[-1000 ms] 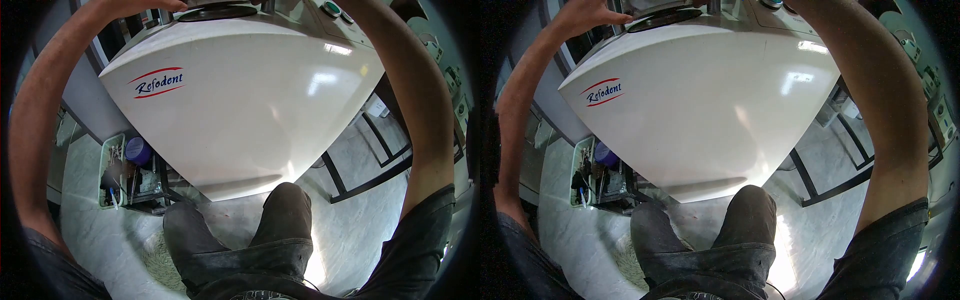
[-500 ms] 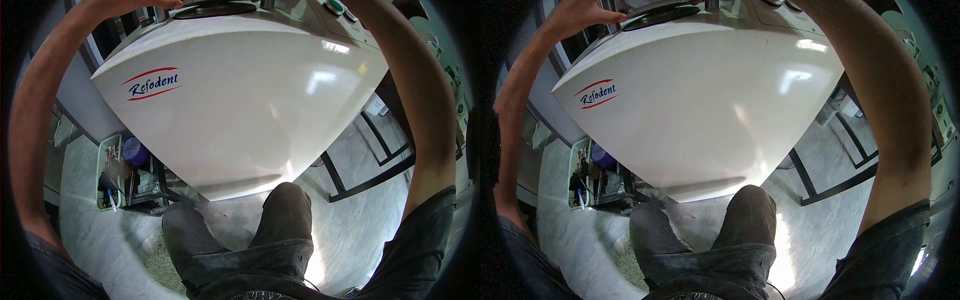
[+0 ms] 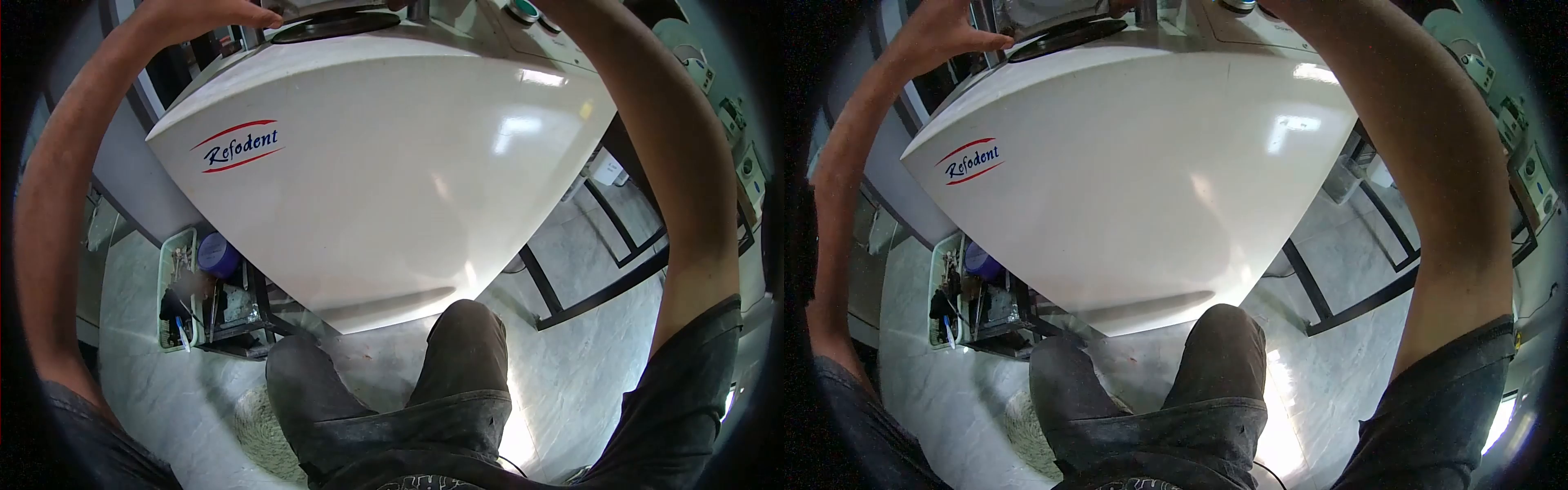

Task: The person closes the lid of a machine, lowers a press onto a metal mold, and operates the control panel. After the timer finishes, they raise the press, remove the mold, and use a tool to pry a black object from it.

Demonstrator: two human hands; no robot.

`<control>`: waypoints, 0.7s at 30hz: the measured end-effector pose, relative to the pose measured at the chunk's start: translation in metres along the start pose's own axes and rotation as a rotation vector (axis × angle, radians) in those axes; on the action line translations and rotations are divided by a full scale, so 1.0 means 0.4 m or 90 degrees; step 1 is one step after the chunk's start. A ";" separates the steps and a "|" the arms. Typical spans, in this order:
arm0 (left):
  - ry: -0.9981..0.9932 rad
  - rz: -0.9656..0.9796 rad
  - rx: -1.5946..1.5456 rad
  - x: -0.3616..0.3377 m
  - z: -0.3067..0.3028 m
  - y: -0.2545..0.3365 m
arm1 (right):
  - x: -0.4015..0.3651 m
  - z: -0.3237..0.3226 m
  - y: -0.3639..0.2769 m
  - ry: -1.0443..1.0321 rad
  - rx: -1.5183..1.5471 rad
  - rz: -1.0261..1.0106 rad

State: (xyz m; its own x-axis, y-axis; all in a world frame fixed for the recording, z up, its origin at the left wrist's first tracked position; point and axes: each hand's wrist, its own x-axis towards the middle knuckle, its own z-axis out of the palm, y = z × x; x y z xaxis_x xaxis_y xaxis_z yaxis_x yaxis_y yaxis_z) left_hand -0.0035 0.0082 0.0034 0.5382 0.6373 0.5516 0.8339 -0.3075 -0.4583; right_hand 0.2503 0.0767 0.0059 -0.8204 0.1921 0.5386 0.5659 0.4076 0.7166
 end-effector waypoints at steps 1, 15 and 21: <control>0.003 0.001 -0.001 0.002 0.006 -0.008 | 0.001 -0.006 -0.002 -0.022 0.012 0.008; 0.018 0.002 -0.011 -0.002 0.008 -0.008 | 0.001 0.003 -0.006 -0.007 0.031 0.012; 0.015 0.007 -0.057 -0.009 0.003 -0.010 | -0.006 -0.021 -0.018 -0.013 0.036 0.003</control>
State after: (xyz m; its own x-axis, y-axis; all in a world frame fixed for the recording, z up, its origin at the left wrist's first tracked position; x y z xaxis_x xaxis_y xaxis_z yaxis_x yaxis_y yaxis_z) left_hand -0.0092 0.0080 0.0024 0.5498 0.6163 0.5638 0.8346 -0.3779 -0.4008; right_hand 0.2489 0.0659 0.0032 -0.8193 0.2122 0.5327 0.5651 0.4561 0.6874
